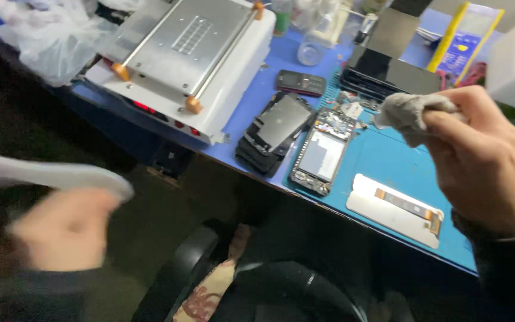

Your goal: Cleaning a replacement smartphone screen with a cloth and solvent before installation.

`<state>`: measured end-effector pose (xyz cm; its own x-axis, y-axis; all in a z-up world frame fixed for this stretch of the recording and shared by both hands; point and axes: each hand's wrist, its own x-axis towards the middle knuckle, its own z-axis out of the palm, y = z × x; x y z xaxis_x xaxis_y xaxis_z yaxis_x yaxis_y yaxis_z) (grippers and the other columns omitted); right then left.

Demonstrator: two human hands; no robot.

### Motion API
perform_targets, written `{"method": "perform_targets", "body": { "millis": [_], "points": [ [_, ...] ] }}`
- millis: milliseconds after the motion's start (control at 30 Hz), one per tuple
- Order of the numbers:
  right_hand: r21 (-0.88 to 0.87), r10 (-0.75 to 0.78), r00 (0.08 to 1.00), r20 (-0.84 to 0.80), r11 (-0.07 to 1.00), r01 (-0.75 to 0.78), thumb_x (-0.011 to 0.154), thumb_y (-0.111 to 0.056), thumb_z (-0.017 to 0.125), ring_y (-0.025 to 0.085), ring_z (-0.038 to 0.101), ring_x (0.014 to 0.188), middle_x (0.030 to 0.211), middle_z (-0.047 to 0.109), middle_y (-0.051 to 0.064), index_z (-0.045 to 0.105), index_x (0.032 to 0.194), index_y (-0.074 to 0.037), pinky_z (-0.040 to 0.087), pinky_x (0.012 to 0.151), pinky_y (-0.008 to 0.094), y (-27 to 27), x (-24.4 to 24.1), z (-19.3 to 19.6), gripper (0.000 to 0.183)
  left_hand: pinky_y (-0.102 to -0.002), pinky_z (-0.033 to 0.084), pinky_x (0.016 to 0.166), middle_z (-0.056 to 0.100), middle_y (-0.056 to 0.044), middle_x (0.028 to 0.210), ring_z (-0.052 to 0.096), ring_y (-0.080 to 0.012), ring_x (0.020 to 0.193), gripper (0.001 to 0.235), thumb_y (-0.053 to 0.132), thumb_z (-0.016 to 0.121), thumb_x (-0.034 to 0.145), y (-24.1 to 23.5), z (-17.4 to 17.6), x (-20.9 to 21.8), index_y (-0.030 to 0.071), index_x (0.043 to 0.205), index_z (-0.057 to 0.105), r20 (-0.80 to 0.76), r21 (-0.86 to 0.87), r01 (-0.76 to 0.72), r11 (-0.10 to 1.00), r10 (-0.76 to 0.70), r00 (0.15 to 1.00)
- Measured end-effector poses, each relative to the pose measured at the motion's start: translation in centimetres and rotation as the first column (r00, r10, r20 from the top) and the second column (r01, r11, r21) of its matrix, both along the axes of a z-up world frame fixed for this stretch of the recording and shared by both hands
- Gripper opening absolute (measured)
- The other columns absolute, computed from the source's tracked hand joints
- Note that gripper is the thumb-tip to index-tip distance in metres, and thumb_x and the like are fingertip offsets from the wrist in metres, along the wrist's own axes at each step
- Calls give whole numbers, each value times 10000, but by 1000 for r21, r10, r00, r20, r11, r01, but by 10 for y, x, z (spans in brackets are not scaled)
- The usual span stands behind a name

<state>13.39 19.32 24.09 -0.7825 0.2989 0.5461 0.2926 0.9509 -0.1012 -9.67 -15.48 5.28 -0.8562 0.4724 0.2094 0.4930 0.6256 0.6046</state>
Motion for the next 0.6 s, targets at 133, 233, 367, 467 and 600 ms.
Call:
{"method": "perform_targets", "body": {
  "millis": [133,233,367,467,600],
  "points": [
    [-44,19,997,74,999,-15,873,78,686,345,672,959,1108,613,205,673,1101,17,544,780,422,-2,27,-9,237,-345,583,830,810,-76,951,769,-198,816,171,182,792,863,-39,-34,-35,149,1024,840,43,-155,-41,987,48,998],
    [-65,130,989,65,990,-126,853,80,671,376,656,1002,1141,608,195,652,1118,-7,542,799,422,-17,37,-15,280,-287,556,807,753,-145,1039,720,-188,878,88,62,738,1075,-47,17,-45,33,1147,779,-240,132,-91,987,121,963],
    [-346,379,920,-102,853,-390,748,-7,680,345,627,903,1079,580,177,604,1054,1,520,754,383,-46,51,-47,316,-273,574,863,744,-164,1042,724,-190,915,64,-5,734,1043,-36,38,-29,-5,1095,770,-219,201,59,978,-14,976],
    [-569,417,893,-170,698,-434,764,-172,829,290,594,797,960,550,118,621,972,-37,488,698,341,-70,49,-116,323,-283,584,827,758,-136,960,742,-171,855,105,15,747,915,-27,50,-12,22,1018,768,-153,138,148,979,-126,980],
    [-644,499,817,-288,531,-551,861,-262,869,268,693,844,1062,630,136,648,1013,-47,574,714,321,-101,-1,-160,344,-250,599,793,825,-36,887,751,-122,835,187,103,834,775,-31,49,-4,114,961,848,12,-128,259,957,-260,966]
  ]
}}
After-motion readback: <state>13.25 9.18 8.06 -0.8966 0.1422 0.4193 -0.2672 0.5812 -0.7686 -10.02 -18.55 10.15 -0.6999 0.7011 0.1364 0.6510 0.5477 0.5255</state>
